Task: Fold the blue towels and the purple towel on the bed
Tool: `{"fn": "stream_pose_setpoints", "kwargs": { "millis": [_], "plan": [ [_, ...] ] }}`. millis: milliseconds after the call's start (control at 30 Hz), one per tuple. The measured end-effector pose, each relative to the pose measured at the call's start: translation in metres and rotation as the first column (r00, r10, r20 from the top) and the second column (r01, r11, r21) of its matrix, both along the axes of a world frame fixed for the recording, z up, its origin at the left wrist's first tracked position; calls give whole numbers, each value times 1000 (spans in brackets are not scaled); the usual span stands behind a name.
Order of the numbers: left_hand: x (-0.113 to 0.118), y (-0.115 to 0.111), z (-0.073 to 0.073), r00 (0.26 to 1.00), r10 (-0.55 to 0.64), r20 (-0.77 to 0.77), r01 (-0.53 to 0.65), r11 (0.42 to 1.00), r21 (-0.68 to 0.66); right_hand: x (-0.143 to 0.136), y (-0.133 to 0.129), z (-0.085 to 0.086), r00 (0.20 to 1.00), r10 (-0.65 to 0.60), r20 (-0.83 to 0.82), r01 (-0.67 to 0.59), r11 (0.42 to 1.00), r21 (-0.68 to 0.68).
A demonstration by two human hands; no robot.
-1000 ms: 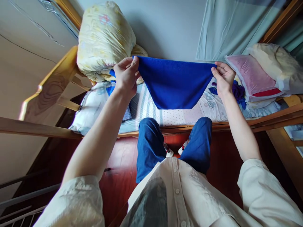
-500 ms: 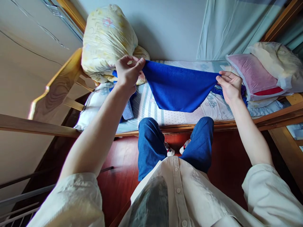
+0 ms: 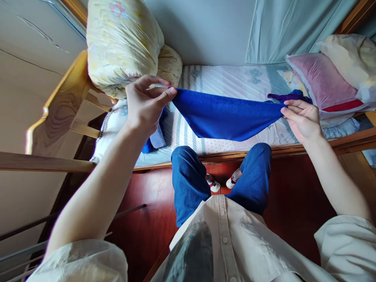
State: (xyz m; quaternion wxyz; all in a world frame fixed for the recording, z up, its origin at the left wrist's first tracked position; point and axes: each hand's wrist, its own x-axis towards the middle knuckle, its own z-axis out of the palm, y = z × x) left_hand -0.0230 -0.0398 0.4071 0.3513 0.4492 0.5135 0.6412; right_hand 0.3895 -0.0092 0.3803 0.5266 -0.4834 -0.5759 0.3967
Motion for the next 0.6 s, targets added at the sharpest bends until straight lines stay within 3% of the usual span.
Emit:
{"fn": "stream_pose_setpoints", "kwargs": {
  "millis": [133, 267, 367, 467, 600],
  "plan": [
    [-22, -2, -17, 992, -127, -24, 127, 992, 3, -4, -4, 5, 995, 53, -88, -66, 986, -152],
    [-43, 21, -48, 982, -184, -37, 180, 981, -76, -13, 17, -7, 989, 104, -103, -129, 952, -276],
    [-51, 55, -79, 986, -158, -49, 149, 978, -149, -26, 51, -34, 991, 103, -85, -126, 938, -324],
    [-52, 99, -111, 989, -109, -100, 88, 977, -193, -42, 97, -70, 997, 73, -34, -79, 962, -260],
    [-59, 155, -134, 985, -37, -171, 17, 993, -115, -59, 155, -105, 998, 40, 41, -32, 983, -179]
  ]
}}
